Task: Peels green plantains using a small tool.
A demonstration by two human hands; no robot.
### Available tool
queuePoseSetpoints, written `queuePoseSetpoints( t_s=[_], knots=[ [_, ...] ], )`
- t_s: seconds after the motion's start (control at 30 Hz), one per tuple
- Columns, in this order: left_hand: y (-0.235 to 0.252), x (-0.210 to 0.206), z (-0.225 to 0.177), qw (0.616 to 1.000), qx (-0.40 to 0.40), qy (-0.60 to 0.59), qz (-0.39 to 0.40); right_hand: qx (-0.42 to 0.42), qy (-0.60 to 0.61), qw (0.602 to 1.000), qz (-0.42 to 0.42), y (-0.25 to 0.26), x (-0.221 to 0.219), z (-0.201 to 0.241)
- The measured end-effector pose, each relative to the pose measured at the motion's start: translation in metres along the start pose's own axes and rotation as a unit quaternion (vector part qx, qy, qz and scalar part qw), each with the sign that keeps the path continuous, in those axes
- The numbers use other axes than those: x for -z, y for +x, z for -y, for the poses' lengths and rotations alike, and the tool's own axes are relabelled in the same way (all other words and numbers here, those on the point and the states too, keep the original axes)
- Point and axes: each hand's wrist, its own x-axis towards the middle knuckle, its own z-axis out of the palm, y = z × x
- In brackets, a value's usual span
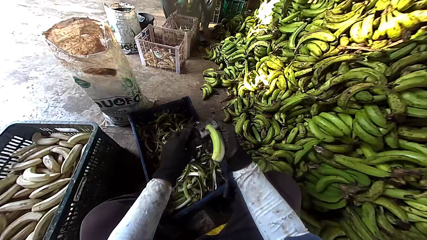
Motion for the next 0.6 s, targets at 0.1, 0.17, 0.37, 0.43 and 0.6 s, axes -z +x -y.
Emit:
queuePoseSetpoints(
  t_s=[0.1,0.17,0.37,0.43,0.6],
  knots=[
    [0.009,0.009,0.017,0.991,0.090,-0.095,-0.038,-0.031,0.016,0.999,-0.025,0.000,-0.006,0.000],
    [0.005,0.015,0.024,0.988,0.074,-0.135,-0.034,-0.054,0.062,0.997,-0.009,0.002,0.002,0.000],
    [-0.022,0.010,0.021,0.976,-0.156,-0.115,0.100,0.015,0.043,0.995,-0.087,-0.001,0.016,0.008],
    [-0.031,0.001,0.010,0.972,-0.196,-0.086,0.101,-0.037,0.089,0.993,-0.074,-0.001,0.018,0.010],
    [-0.023,-0.008,-0.003,0.996,-0.082,0.013,0.030,-0.024,0.036,0.999,-0.014,-0.005,0.014,-0.007]
  ],
)
